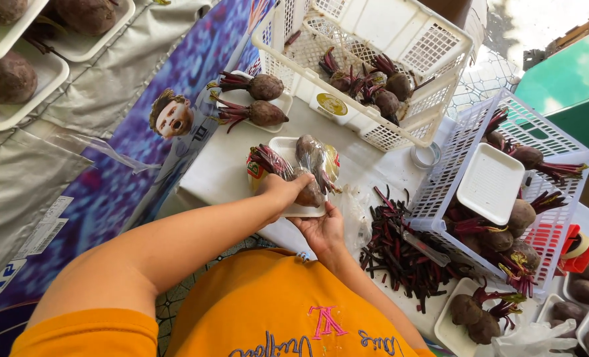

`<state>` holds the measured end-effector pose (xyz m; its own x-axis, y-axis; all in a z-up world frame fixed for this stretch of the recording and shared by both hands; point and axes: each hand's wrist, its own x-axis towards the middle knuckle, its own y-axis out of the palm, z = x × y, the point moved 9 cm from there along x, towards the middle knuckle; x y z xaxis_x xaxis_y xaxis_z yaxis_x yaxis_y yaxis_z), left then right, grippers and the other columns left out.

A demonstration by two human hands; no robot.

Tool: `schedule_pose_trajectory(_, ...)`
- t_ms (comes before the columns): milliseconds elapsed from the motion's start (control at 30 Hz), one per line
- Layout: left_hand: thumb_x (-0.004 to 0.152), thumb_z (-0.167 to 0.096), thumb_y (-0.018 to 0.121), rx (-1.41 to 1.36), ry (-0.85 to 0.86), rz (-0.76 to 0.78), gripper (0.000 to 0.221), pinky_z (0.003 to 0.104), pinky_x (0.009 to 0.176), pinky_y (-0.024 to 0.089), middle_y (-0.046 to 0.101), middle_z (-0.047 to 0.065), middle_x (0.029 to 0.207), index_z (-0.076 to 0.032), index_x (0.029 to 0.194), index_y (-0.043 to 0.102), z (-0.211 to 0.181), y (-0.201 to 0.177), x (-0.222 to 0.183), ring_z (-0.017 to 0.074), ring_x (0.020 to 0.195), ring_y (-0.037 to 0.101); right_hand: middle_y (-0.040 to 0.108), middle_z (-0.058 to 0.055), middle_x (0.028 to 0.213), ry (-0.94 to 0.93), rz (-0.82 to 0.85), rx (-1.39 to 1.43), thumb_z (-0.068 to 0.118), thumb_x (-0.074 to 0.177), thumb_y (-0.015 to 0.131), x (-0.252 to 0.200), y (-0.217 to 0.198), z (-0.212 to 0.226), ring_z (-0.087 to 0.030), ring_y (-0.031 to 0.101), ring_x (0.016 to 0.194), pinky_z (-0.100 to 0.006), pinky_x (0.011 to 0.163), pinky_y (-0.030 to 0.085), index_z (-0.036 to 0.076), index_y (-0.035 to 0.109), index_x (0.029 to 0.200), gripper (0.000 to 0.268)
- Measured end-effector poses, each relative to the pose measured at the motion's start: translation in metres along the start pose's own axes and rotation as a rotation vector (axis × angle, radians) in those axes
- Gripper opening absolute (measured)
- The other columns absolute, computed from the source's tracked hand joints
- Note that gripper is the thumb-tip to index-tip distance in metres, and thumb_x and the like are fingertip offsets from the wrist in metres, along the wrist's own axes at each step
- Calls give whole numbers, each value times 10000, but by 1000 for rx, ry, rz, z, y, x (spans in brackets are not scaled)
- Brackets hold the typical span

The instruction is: The person is packaging fresh beets by placing them on foam trays and wrapping them with plastic film.

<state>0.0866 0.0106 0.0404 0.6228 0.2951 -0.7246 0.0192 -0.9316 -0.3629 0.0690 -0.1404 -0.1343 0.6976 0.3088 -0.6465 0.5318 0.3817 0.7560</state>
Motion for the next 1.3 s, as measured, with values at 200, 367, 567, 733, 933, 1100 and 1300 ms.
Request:
schedule_pose_trajectory(200,706,-661,775,125,35,82,909,442,1034,513,637,192,1361,17,1296,640,6,3,5,336,1292,609,501,-244,1496,4,-10,-12,373,964,421,2,-9,3,-563,409,1381,-791,1096,309,57,490,1452,585)
schedule_pose_trajectory(367,772,-856,545,242,76,189,1022,425,903,588,662,185,1329,15,1297,647,6,-11,4,329,1238,648,493,-249,1504,-14,-15,-37,361,971,416,-6,-1,3,-558,407,1386,-782,1105,300,52,487,1451,575)
schedule_pose_trajectory(567,941,-622,473,462,258,21,499,423,973,518,784,34,983,-223,1008,765,2,-46,37,297,1115,704,497,-245,1496,-11,-6,-31,363,959,415,-10,5,0,-549,408,1391,-785,1109,301,63,478,1460,587)
schedule_pose_trajectory(733,912,-599,547,278,258,-87,362,336,821,549,759,-103,763,-294,869,737,12,-48,72,208,935,739,518,-232,1480,-16,-3,-17,363,944,441,-8,-2,1,-547,425,1378,-794,1105,309,68,504,1435,576)
schedule_pose_trajectory(933,807,-475,807,-294,19,45,575,208,423,521,710,42,845,-107,1204,616,49,-7,84,98,569,551,523,-238,1474,-17,-11,-22,356,934,442,-11,2,1,-552,435,1367,-793,1103,311,76,511,1431,575)
schedule_pose_trajectory(1100,834,-439,827,-347,-25,182,615,118,490,466,715,6,860,-123,1251,505,59,14,96,26,651,505,509,-240,1490,-7,-17,-24,354,935,427,-13,5,0,-552,425,1376,-791,1108,304,76,497,1446,586)
schedule_pose_trajectory(1300,882,-293,750,-331,0,218,282,140,432,488,682,-20,774,-206,1113,615,56,9,96,19,544,474,505,-247,1490,-7,-22,-11,365,925,443,-13,1,-1,-554,420,1379,-793,1106,301,69,496,1447,603)
